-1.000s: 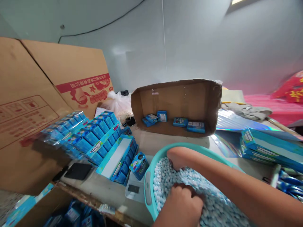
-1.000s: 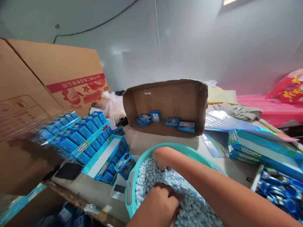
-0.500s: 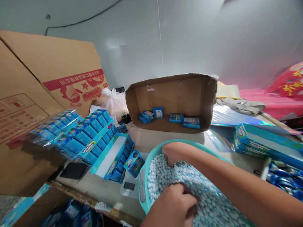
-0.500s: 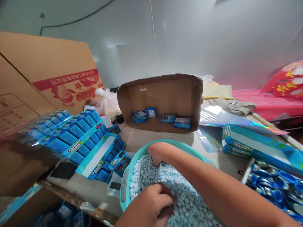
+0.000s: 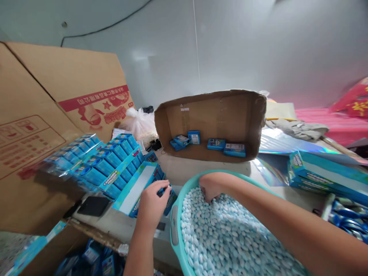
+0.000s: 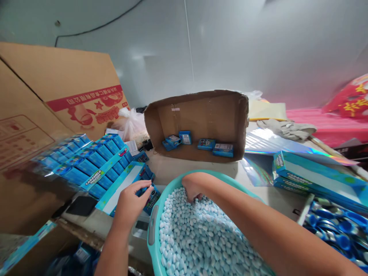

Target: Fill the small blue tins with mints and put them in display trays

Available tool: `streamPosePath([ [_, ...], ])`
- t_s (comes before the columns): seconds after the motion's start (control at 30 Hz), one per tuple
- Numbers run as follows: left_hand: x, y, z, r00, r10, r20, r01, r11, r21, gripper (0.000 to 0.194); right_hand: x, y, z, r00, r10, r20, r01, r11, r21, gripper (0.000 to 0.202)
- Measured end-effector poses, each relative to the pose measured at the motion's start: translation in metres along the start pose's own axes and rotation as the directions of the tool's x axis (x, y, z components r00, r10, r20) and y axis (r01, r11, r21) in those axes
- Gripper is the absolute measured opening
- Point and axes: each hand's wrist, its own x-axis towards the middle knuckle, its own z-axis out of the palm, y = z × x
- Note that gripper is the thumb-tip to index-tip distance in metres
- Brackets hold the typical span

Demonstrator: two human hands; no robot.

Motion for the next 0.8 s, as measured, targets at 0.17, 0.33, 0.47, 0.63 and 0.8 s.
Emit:
streamPosePath([
  [0.17,-0.001,-0.011,0.008,0.995,-0.092,-0.023,0.093,0.994,0.056,0.027,0.002,0.004,-0.002,0.999,-0.030,-0.011,0.030,1.000,0.002,0.028],
  [0.33,-0.006,-0.015,0.014,0.984,-0.166,-0.069,0.166,0.986,-0.002,0.034,0.006,0.006,-0.001,0.999,-0.038,-0.031,0.037,0.999,-0.031,0.023],
  [0.47,-0.006,-0.019,0.014,0.980,-0.194,-0.045,0.193,0.981,-0.018,0.036,0.007,0.006,0.000,0.998,-0.046,-0.053,0.043,0.997,-0.057,0.025],
  [0.63,-0.009,-0.021,0.013,0.990,-0.144,-0.002,0.144,0.989,0.013,0.036,0.002,0.003,-0.002,0.997,-0.053,-0.057,0.049,0.996,-0.071,0.028],
  [0.8,-0.010,-0.023,0.015,1.000,-0.022,-0.005,0.023,0.994,0.107,0.033,-0.009,0.000,-0.003,0.992,-0.074,-0.101,0.063,0.992,-0.107,0.036],
])
